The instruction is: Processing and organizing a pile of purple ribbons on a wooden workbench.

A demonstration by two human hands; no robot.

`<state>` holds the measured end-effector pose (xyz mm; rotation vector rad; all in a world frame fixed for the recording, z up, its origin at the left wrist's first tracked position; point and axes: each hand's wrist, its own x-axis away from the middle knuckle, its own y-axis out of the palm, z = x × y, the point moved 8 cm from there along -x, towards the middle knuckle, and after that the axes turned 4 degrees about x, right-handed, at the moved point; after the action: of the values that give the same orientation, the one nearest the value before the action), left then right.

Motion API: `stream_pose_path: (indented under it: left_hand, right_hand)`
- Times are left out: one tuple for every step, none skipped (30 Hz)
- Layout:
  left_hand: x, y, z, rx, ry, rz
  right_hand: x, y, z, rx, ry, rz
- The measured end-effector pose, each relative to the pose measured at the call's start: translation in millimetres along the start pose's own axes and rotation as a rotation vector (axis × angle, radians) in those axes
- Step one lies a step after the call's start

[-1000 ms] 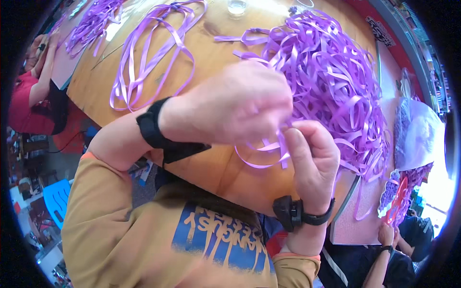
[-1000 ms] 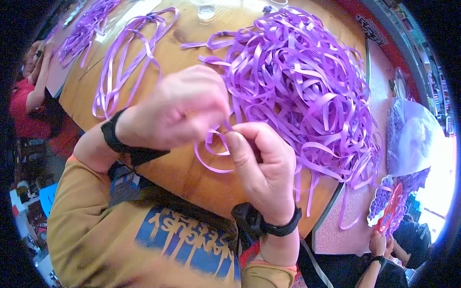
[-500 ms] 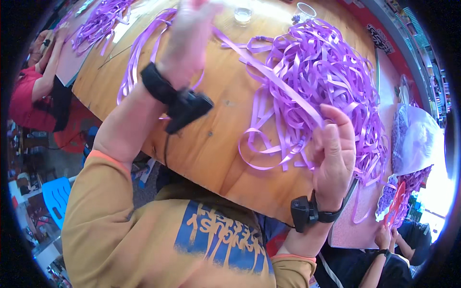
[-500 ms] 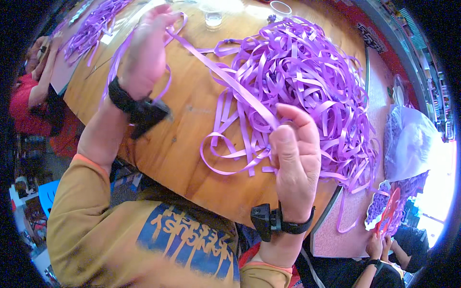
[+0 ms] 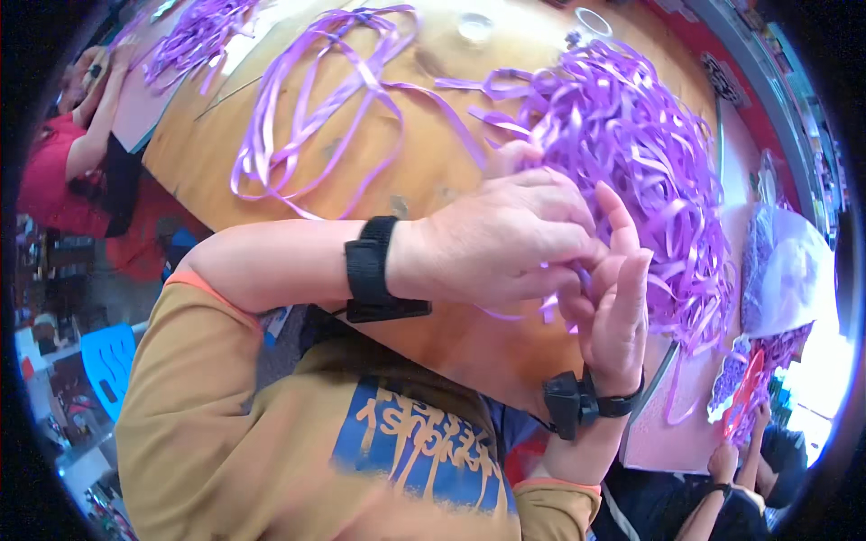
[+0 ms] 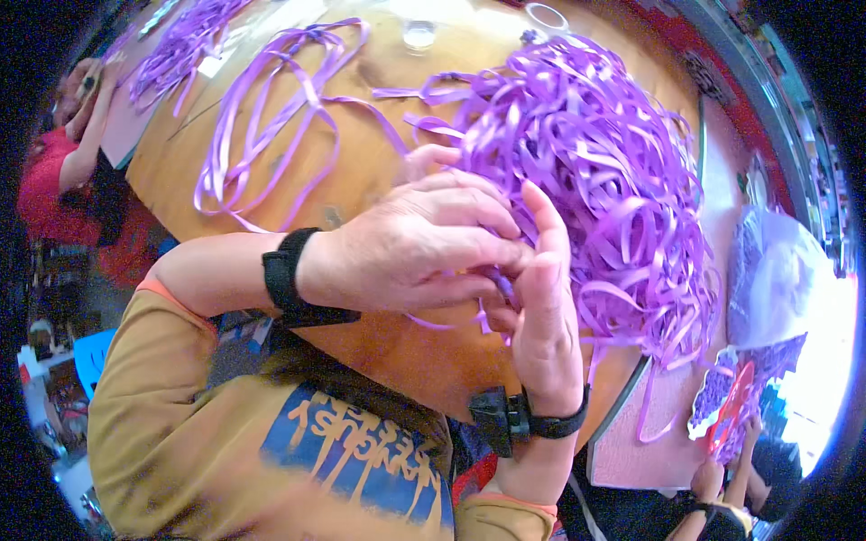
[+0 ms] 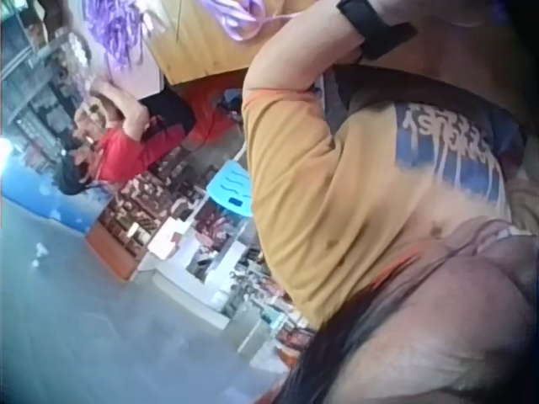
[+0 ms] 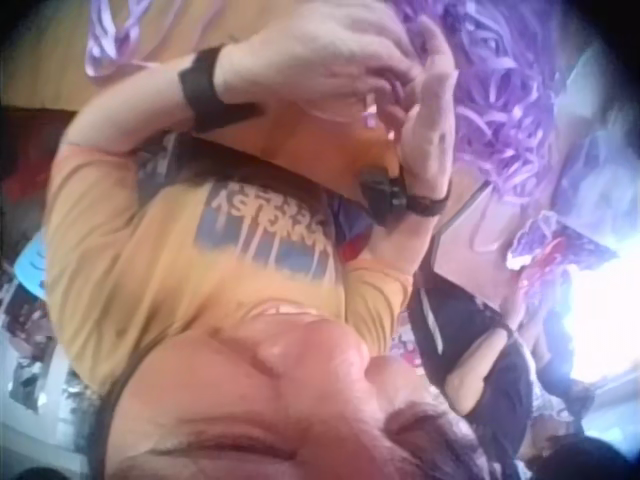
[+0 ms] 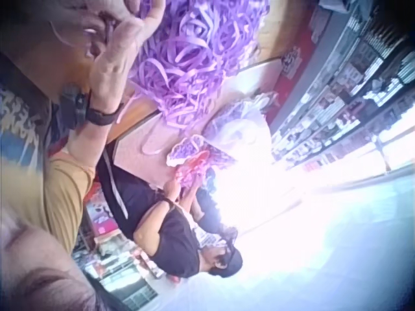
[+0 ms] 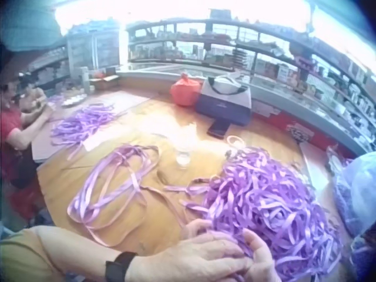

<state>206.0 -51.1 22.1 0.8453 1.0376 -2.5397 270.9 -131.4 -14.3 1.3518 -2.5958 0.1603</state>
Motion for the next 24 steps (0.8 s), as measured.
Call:
stream_pose_path:
  left_hand:
    - [2,1,0,0.001,0.016,0.005]
    - [3,2,-3,-0.018,0.007,0.014]
    - [3,3,-6,-0.010,0.005,0.015]
    - [2,2,-8,-0.002,0.004,0.017]
    - [2,-3,-7,-0.006,-0.005,0.049]
    - [1,-5,-9,-0.025,-0.015,0.054]
    - [0,-7,-8,-0.002,0.009,0.074]
    - [-1,-8,-5,0.032,0.038,0.091]
    - [-2,-7,-4,0.048,0.042,0.058]
    - [-1,-7,-3,0.041,0.044,0.060]
    - [-2,-7,-1,0.053,0.045,0.068]
    - [-4,-10,1,0.057,0.049,0.080]
    - [-6,-16,6,0.046,0.062,0.088]
    - [-8,-23,7,0.086,0.031,0.081]
    - [-8,-33,5,0.116,-0.015,0.075]
    - [-8,-49,4,0.087,-0.051,0.067]
    - [-11,-72,6,0.054,-0.003,0.058]
    - [-17,-96,10,0.118,-0.110,0.104]
    - [-11,-122,4,0.162,-0.245,0.156]
    - [4,-157,2,0.083,-0.233,0.176]
    - [20,-187,-6,0.108,-0.351,0.315]
    - [41,-216,-12,0.124,-0.478,0.464]
    - [65,-241,-18,0.091,-0.459,0.556]
    - [89,-258,-26,0.052,-0.448,0.646]
  right_hand:
    - [1,1,2,0.025,0.042,-0.049]
    - [0,-1,4,-0.019,0.033,-0.019]
    - [1,0,3,-0.041,0.026,-0.030]
    - [0,2,2,-0.062,0.020,-0.041]
    - [0,1,2,-0.064,0.007,-0.019]
    - [-2,0,2,-0.066,-0.006,0.004]
    - [-4,-2,2,-0.123,-0.011,0.050]
    - [-4,-6,1,-0.087,-0.024,0.044]
    - [-4,-6,-2,-0.085,-0.048,0.056]
    - [-3,-7,-5,-0.082,-0.073,0.070]
    - [-1,-10,-5,-0.077,-0.081,0.072]
    - [-2,-12,-5,-0.127,-0.095,0.051]
    - [-2,-14,-8,-0.175,-0.110,0.028]
    - [3,-25,-12,-0.200,-0.091,0.118]
    - [5,-36,-20,-0.226,-0.130,0.128]
    - [9,-49,-28,-0.252,-0.167,0.134]
    - [24,-69,-42,-0.240,-0.231,0.155]
    - [54,-96,-62,-0.223,-0.306,0.207]
    - [73,-122,-75,-0.241,-0.388,0.275]
    - [92,-142,-87,-0.262,-0.470,0.322]
    - [121,-171,-96,-0.069,-0.584,0.586]
    - [149,-197,-106,0.123,-0.689,0.833]
    - [150,-221,-100,-0.172,-0.656,0.531]
    - [154,-236,-93,-0.456,-0.592,0.216]
